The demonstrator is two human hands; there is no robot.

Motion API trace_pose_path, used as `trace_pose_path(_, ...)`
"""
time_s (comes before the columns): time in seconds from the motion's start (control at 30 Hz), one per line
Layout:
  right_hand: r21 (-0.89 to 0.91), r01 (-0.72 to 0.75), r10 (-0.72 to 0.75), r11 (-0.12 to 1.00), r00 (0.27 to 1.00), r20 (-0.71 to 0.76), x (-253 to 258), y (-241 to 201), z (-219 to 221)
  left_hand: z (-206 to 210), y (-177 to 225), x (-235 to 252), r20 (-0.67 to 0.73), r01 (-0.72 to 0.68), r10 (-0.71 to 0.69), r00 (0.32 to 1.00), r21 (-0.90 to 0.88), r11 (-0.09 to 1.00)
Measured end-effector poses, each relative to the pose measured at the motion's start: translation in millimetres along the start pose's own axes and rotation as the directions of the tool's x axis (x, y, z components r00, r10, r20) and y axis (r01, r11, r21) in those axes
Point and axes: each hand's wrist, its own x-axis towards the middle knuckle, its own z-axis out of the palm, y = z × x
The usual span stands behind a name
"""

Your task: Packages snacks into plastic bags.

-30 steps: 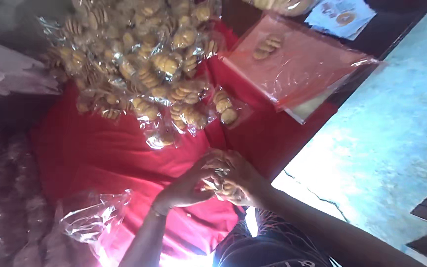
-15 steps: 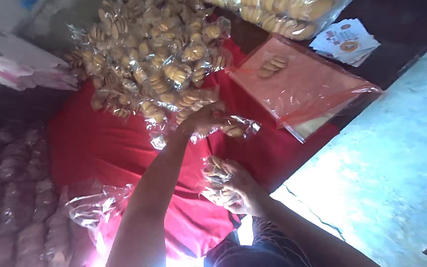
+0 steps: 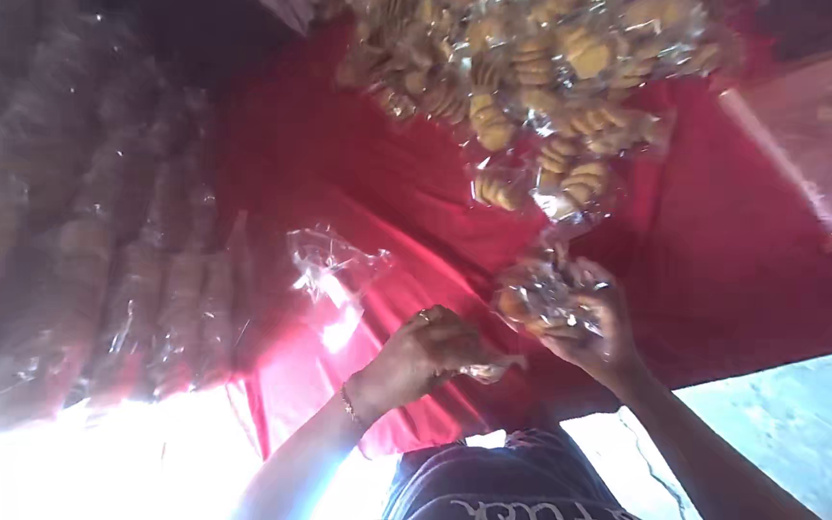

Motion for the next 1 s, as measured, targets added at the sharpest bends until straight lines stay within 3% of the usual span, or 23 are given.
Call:
trace_pose_path(0.07, 0.073, 0.042, -0.048, 0.996, 0.996, 0.082, 9.2, -10.6, 42.0, 4.2, -10.9, -24.9, -0.026, -0.036, 0.041, 0.999, 0.180, 0.983)
trace_pose_path(0.13, 0.125, 0.076, -0.101, 0.989, 0.973, 0.206, 14.2, -14.1, 73.8, 10.7, -29.8, -40.6, -0.076, -0.007, 0.026, 0.997, 0.243, 0.970)
trace_pose_path(0.23, 0.068, 0.088, -0.106, 0.994, 0.931, 0.348, 14.6, -16.3, 85.2, 20.9, -62.8, -51.9, -0.075, 0.042, -0.036, 0.997, 0.091, 0.995)
trace_pose_path(0.33, 0.110, 0.071, -0.108, 0.991, 0.917, 0.385, 16.1, -17.5, 85.1, 26.9, -79.6, -45.1, -0.034, 0.060, -0.066, 0.997, -0.135, 0.989)
trace_pose_path(0.43, 0.189, -0.048, -0.042, 0.981, 0.895, 0.444, 15.8, -27.2, 78.8, 31.7, -87.8, -41.3, -0.031, 0.067, -0.078, 0.996, -0.262, 0.963)
trace_pose_path(0.53, 0.043, -0.005, -0.009, 0.999, 0.945, 0.328, 1.3, -31.4, 96.5, 36.4, -88.3, -44.4, -0.045, 0.099, -0.120, 0.992, -0.320, 0.942)
trace_pose_path(0.6, -0.071, 0.028, -0.012, 0.997, 0.978, 0.211, -7.8, -33.0, 112.7, 37.6, -79.1, -45.5, -0.043, 0.150, -0.185, 0.982, -0.417, 0.896)
trace_pose_path(0.63, -0.036, 0.019, -0.012, 0.999, 0.983, 0.183, -9.3, -36.4, 113.7, 35.7, -68.2, -44.5, -0.039, 0.184, -0.228, 0.973, -0.470, 0.864)
trace_pose_path(0.7, 0.159, -0.058, 0.022, 0.986, 0.975, 0.221, -9.2, -55.6, 99.7, 27.5, -26.8, -40.6, -0.027, 0.255, -0.319, 0.947, -0.536, 0.805)
trace_pose_path(0.77, 0.346, -0.185, 0.061, 0.920, 0.939, 0.339, -23.7, -80.8, 79.5, 13.4, 29.6, -42.0, 0.082, 0.367, -0.389, 0.918, -0.546, 0.753)
trace_pose_path(0.83, 0.446, -0.394, 0.157, 0.804, 0.863, 0.480, -49.8, -96.4, 61.7, -13.6, 73.6, -39.0, 0.278, 0.541, -0.465, 0.840, -0.485, 0.687)
trace_pose_path(0.87, 0.441, -0.545, 0.233, 0.713, 0.777, 0.584, -57.9, -100.3, 51.5, -29.7, 85.8, -35.0, 0.317, 0.630, -0.545, 0.776, -0.382, 0.676)
trace_pose_path(0.93, 0.342, -0.765, 0.336, 0.545, 0.573, 0.747, -64.5, -94.4, 30.4, -60.7, 92.4, -14.8, 0.108, 0.746, -0.742, 0.661, 0.001, 0.665)
trace_pose_path(0.97, 0.394, -0.808, 0.333, 0.437, 0.553, 0.764, -57.1, -89.6, 27.5, -77.3, 86.3, -0.3, -0.001, 0.790, -0.807, 0.591, 0.204, 0.579)
trace_pose_path(1.0, 0.509, -0.808, 0.288, 0.298, 0.584, 0.759, -46.4, -83.9, 28.4, -92.0, 72.4, 8.5, -0.080, 0.806, -0.845, 0.528, 0.358, 0.470)
